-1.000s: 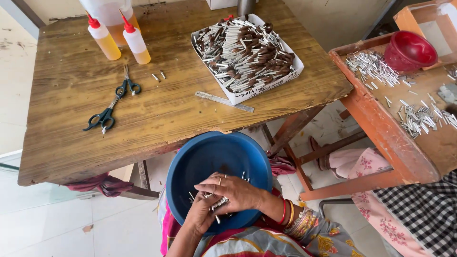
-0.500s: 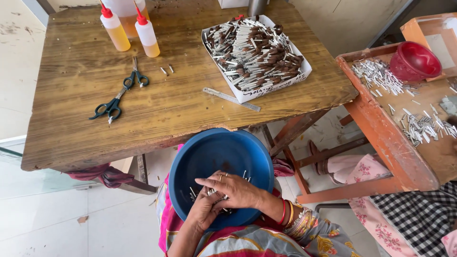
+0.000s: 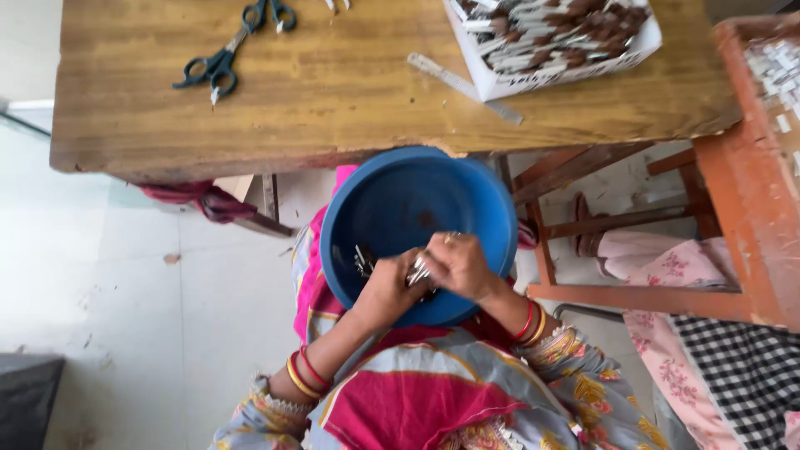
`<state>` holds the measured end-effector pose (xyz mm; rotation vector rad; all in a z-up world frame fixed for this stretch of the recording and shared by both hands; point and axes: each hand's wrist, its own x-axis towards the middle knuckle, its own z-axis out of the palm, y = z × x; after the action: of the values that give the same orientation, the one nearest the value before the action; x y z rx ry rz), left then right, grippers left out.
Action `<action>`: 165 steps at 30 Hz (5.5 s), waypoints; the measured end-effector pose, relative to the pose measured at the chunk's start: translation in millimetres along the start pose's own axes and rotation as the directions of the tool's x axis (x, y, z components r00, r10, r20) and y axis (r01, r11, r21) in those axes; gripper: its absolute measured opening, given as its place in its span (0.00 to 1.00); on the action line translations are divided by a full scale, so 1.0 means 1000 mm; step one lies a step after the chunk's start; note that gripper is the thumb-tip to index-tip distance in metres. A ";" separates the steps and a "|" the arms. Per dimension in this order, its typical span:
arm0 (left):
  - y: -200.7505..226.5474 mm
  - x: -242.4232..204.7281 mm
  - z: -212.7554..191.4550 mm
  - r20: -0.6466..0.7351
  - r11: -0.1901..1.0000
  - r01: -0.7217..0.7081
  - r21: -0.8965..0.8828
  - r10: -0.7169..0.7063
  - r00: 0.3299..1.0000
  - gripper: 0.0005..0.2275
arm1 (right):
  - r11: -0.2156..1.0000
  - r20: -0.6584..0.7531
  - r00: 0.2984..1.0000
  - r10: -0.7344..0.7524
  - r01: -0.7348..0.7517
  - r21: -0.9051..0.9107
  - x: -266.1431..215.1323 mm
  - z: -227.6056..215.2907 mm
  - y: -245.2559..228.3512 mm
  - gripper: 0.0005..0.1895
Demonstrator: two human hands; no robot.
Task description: The person sits with a blue plastic basin on their lap, picking through a pile of small metal clip components. They pick up individual pieces, turn them over, and use a small flat metal tool to scrape or trim pieces, placing handled pieces back into the basin.
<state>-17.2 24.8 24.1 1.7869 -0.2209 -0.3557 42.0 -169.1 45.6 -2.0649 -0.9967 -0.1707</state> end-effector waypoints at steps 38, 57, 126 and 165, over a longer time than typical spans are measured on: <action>-0.007 0.010 -0.032 -0.096 0.507 0.078 -0.859 -0.308 0.946 0.19 | 0.925 0.342 0.862 0.375 -0.325 -0.195 -0.012 0.044 0.053 0.13; 0.031 0.004 -0.024 -0.233 0.778 -0.132 -0.614 -0.018 0.972 0.45 | 0.993 -0.088 0.990 0.114 -0.110 0.047 0.017 0.004 0.014 0.10; 0.045 0.006 -0.021 -0.206 0.769 -0.119 -0.628 -0.016 0.978 0.46 | 1.000 -0.142 0.990 -0.018 0.017 -0.007 0.032 -0.012 0.001 0.09; 0.179 0.177 -0.022 -0.055 0.806 -0.489 0.334 0.535 0.843 0.15 | 0.946 0.587 0.750 0.305 -0.167 -0.278 -0.060 0.076 0.084 0.14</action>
<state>163.4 -58.1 180.8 1.9615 -0.6729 0.2174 44.7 -179.5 -81.7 -2.4884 -1.1110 0.6182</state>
